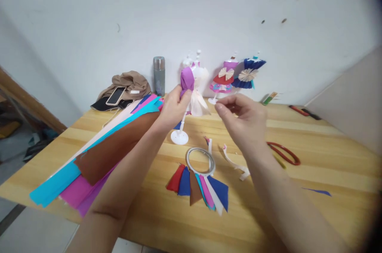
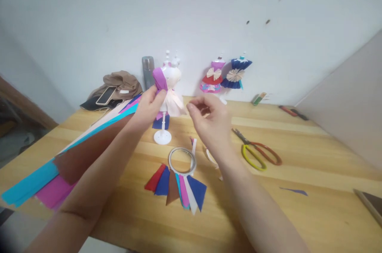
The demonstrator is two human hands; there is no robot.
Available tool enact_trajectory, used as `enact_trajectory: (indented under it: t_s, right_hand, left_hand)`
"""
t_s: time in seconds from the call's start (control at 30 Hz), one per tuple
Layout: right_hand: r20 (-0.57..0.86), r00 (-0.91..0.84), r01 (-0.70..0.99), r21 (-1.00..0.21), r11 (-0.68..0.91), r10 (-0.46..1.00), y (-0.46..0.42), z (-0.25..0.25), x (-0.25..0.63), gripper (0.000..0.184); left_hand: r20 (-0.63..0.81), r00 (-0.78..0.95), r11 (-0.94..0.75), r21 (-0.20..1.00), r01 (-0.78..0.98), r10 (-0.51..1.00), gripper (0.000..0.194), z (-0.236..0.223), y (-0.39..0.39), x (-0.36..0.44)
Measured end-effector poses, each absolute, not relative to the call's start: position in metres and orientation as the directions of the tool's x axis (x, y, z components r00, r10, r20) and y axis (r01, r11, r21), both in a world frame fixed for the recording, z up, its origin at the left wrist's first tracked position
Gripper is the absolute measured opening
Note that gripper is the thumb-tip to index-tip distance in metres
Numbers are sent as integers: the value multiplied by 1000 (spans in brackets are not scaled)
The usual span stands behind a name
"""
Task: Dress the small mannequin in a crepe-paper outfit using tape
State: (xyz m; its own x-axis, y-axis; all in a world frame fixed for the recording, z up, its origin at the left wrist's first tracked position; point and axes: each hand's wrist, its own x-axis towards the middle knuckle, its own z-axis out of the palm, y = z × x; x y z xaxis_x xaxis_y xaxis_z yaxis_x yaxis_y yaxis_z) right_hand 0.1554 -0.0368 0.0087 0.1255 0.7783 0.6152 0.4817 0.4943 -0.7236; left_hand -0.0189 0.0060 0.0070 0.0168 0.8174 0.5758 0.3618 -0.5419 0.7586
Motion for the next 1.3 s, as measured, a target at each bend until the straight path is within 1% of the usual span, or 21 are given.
enact_trajectory:
  t_s: [0.03, 0.1, 0.17, 0.23, 0.33, 0.43, 0.5, 0.57, 0.6, 0.63, 0.7, 0.8, 0.83, 0.87, 0.93, 1.07, 1.13, 1.23, 1.3]
  right_hand:
    - [647, 136, 433, -720, 542, 750, -36, 7, 152, 7]
    - [649, 119, 368, -732, 574, 751, -33, 2, 147, 14]
    - [621, 123, 330, -761, 558, 775, -29, -3, 144, 18]
    - [600, 145, 295, -785, 544, 787, -23, -8, 144, 19]
    - [572, 163, 248, -812, 528, 804, -16, -12, 148, 20]
    - [508, 103, 263, -843, 469, 855, -12, -11, 153, 20]
    - [437, -5, 336, -846, 413, 899, -13, -8, 157, 16]
    - [330, -182, 507, -776, 376, 926, -18, -5, 160, 13]
    - [252, -280, 602, -705, 374, 926, -21, -4, 160, 14]
    - [171, -362, 669, -636, 383, 916, -25, -4, 159, 15]
    - [-10, -486, 750, -518, 411, 874, -33, -7, 154, 17]
    - [-267, -564, 812, -350, 467, 781, -41, -14, 146, 21]
    - [-331, -565, 823, -288, 489, 756, -42, -16, 144, 19]
    - [-366, -563, 827, -245, 507, 741, -42, -18, 143, 18]
    - [-350, -558, 830, -229, 509, 752, -40, -18, 145, 17]
    - [-221, -509, 855, -237, 461, 832, -34, -11, 158, 17]
    - [-261, -531, 844, -250, 475, 806, -34, -11, 160, 15]
    - [-395, -613, 790, -305, 532, 684, -40, -19, 152, 16]
    - [-415, -631, 775, -319, 545, 655, -44, -26, 140, 16]
  left_hand:
    - [563, 41, -537, 762, 362, 825, 17, 5, 5, -15]
    - [551, 79, -535, 749, 391, 830, 15, 1, 3, -8]
    - [561, 96, -542, 721, 432, 823, 14, -2, 1, -3]
    - [567, 99, -542, 701, 463, 818, 15, -4, 0, 1]
    - [559, 87, -524, 696, 490, 824, 15, -5, 0, 3]
    - [560, 69, -518, 704, 485, 826, 15, -4, 3, 0]
    - [562, 43, -511, 715, 478, 826, 14, -3, 6, -3]
    - [565, 11, -497, 716, 490, 825, 14, -1, 9, -8]
    - [568, -8, -488, 713, 504, 823, 14, 0, 11, -10]
    - [574, -24, -481, 708, 517, 818, 15, 0, 12, -12]
    - [590, -51, -481, 703, 525, 806, 16, 2, 13, -16]
    - [603, -81, -498, 720, 483, 793, 15, 4, 11, -19]
    - [604, -89, -504, 728, 464, 792, 15, 5, 10, -20]
    - [603, -95, -506, 736, 450, 792, 14, 6, 9, -21]
    - [599, -108, -504, 747, 433, 794, 15, 8, 8, -22]
    - [601, -120, -507, 751, 423, 790, 16, 11, 8, -25]
    - [607, -131, -506, 746, 433, 784, 17, 13, 9, -27]
    - [608, -143, -489, 737, 466, 781, 19, 16, 9, -29]
    - [605, -145, -478, 734, 481, 783, 19, 18, 8, -30]
